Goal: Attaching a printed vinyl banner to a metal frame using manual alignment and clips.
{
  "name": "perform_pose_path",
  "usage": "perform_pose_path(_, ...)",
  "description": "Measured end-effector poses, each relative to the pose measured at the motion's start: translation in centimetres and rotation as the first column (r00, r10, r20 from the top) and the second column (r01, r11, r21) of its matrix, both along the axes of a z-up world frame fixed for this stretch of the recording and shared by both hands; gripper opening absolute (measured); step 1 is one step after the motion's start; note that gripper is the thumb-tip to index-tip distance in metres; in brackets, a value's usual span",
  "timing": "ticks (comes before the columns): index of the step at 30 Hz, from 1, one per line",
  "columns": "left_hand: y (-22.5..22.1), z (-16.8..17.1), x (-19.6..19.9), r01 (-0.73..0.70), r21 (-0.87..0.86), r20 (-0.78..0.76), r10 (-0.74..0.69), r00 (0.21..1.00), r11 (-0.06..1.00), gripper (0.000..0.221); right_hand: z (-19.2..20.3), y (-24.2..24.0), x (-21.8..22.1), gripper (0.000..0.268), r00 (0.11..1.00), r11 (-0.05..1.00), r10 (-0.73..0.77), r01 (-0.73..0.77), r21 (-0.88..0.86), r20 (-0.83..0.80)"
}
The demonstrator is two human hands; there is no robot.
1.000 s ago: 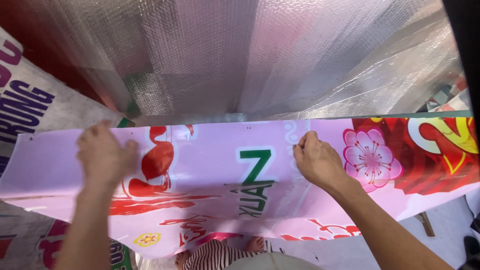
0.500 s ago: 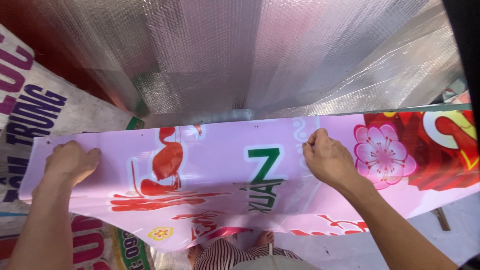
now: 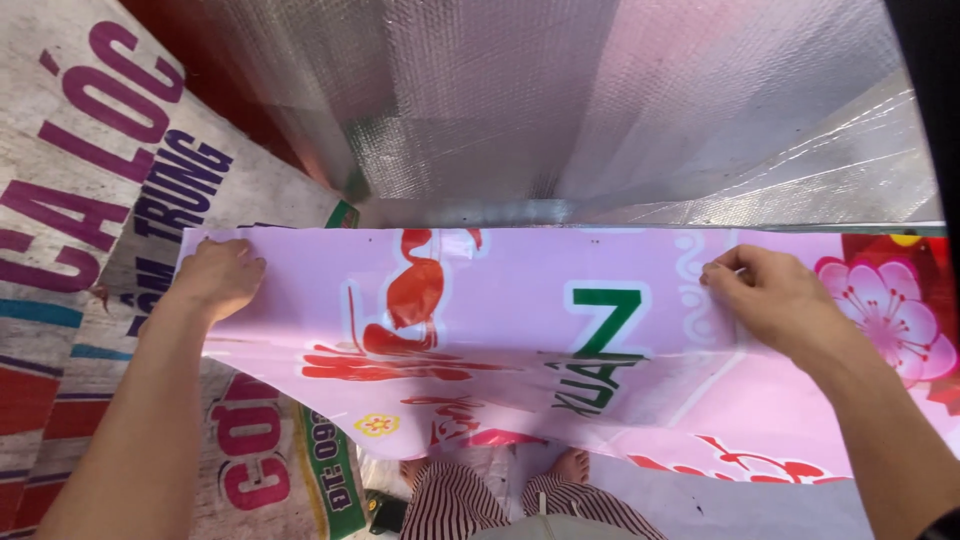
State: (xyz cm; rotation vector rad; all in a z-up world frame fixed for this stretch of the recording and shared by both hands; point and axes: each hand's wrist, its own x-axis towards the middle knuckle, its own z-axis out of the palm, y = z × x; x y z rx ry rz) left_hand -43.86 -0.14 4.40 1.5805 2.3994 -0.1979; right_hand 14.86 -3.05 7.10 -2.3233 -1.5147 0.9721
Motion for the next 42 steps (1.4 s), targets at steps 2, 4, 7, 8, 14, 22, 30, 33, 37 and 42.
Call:
perform_pose_path(2, -0.1, 1.0, 0.9, 0.027, 0.003, 0.014, -0.027, 1.000, 1.000, 0.046, 0.6, 0.2, -1.0, 0.027, 0.998, 0.999, -0.025, 0.028, 0.044, -0.058)
perform_pose_path(4, -0.2, 1.9, 1.8, -0.030, -0.036, 0.015, 0.031, 0.999, 0.999, 0.051, 2.0, 0.2, -3.2, 0.026, 0.978, 0.997, -0.033, 0.046, 0.059, -0.206)
perform_pose_path(7, -0.8, 3.4, 2.7, -0.036, -0.045, 0.023, 0.037, 0.999, 0.998, 0.048, 2.5, 0.1, -7.0, 0.023, 0.895, 0.996, -0.075, 0.085, 0.004, -0.440)
perform_pose_path(8, -1.0, 3.4, 2.6, -0.038, -0.043, 0.026, 0.039, 0.999, 0.998, 0.048, 2.0, 0.0, -8.1, 0.023, 0.896, 0.997, -0.072, 0.083, 0.007, -0.439)
perform_pose_path(14, -0.9, -2.1, -2.1, 0.215, 0.107, -0.042, -0.212, 0.976, 0.971, 0.042, 2.2, -1.2, -19.6, 0.028, 0.497, 0.988, -0.148, 0.112, -0.106, -0.855)
perform_pose_path(22, -3.3, -1.4, -2.7, 0.374, 0.408, 0.085, -0.443, 0.893, 0.833, 0.039, 1.8, 0.8, -37.5, 0.035, 0.304, 0.986, -0.155, 0.102, -0.129, -0.940)
perform_pose_path(30, -3.6, -2.5, -4.3, 0.430, 0.456, 0.120, -0.532, 0.838, 0.779, 0.040, -0.5, 3.4, -48.8, 0.036, 0.446, 0.984, -0.006, 0.164, 0.075, -0.895)
perform_pose_path(33, -3.4, -2.4, -5.2, 0.416, 0.452, 0.199, -0.544, 0.815, 0.789, 0.050, -2.1, 4.3, -50.2, 0.037, 0.392, 0.985, -0.019, 0.166, 0.050, -0.920)
perform_pose_path(37, -3.9, 0.8, -5.6, 0.366, 0.390, 0.303, -0.493, 0.816, 0.845, 0.045, -3.2, 4.0, -50.7, 0.039, 0.359, 0.980, -0.059, 0.199, 0.015, -0.931)
perform_pose_path(42, -1.7, -0.2, -5.4, 0.418, 0.431, 0.159, -0.524, 0.837, 0.800, 0.034, -2.6, 3.9, -50.7, 0.039, 0.288, 0.972, -0.108, 0.231, -0.041, -0.952)
